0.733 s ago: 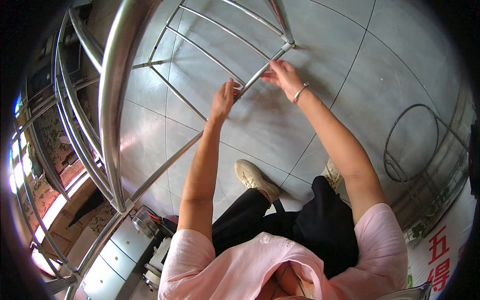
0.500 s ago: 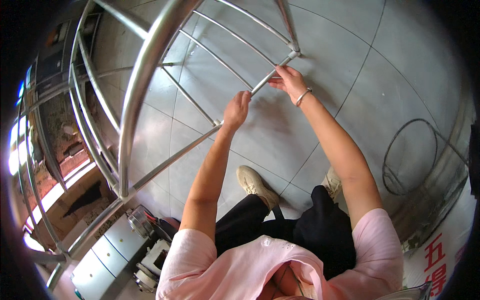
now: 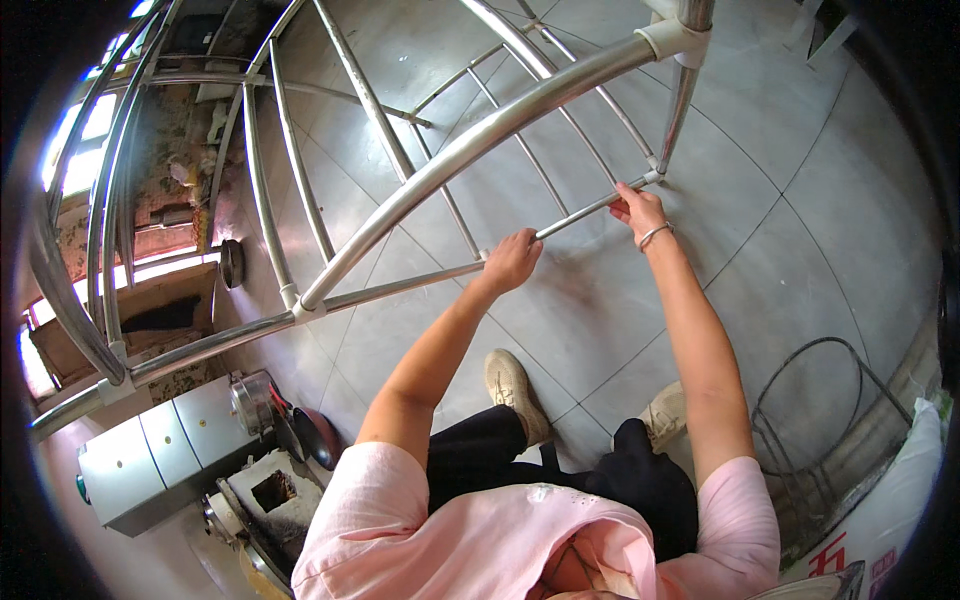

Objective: The person moves a large bucket, metal steamer inserts, and lids by hand from a rack to a wooden table. The person then assembles a folding metal rack on the floor by inserting a metal rod into a plastic joint.

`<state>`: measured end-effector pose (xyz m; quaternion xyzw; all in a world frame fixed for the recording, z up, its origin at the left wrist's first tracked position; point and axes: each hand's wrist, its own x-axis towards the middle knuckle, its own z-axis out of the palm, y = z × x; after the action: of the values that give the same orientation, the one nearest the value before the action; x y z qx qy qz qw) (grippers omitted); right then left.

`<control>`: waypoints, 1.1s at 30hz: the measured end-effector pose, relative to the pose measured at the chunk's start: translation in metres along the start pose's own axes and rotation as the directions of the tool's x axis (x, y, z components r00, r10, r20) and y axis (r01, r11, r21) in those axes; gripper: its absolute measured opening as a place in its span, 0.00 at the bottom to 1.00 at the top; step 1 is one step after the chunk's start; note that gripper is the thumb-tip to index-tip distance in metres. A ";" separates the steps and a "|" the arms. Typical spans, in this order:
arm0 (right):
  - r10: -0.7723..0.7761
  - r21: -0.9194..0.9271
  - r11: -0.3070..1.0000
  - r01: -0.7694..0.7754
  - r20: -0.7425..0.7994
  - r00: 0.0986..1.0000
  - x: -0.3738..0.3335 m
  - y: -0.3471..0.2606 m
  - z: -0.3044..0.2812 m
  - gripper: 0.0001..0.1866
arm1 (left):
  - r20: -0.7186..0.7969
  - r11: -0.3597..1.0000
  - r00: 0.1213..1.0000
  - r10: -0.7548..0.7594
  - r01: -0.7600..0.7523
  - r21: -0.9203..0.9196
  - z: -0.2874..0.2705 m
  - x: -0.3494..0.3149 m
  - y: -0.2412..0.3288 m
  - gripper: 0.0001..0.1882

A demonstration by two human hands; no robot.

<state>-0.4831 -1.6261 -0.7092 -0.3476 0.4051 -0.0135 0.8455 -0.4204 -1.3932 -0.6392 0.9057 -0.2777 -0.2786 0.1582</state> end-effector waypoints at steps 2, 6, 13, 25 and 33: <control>0.009 0.000 1.000 -0.009 0.012 1.000 0.004 -0.003 -0.004 0.09 | -0.065 0.999 0.998 -0.017 0.015 -0.035 0.007 0.003 0.008 0.14; 0.003 -0.090 0.996 -0.004 -0.012 1.000 0.002 -0.004 -0.007 0.12 | -0.477 0.921 0.817 0.323 -0.387 -0.040 0.007 0.031 0.043 0.14; -0.008 -0.285 0.959 0.004 -0.012 1.000 -0.002 -0.008 0.002 0.15 | 0.005 0.791 0.975 -0.220 0.182 -0.584 0.034 0.118 0.085 0.14; -0.021 -0.209 0.978 0.022 0.007 1.000 0.001 -0.011 -0.001 0.12 | 0.168 0.506 0.965 -0.199 0.248 -0.826 0.048 0.129 0.093 0.17; 0.050 0.081 0.995 -0.051 0.005 0.999 -0.005 -0.006 0.009 0.11 | 0.120 0.543 0.975 -0.185 0.203 -0.815 0.041 0.126 0.094 0.17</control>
<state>-0.4787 -1.6238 -0.6985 -0.3026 0.4118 -0.0081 0.8596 -0.3966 -1.5472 -0.6826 0.7499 -0.0161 -0.4001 0.5266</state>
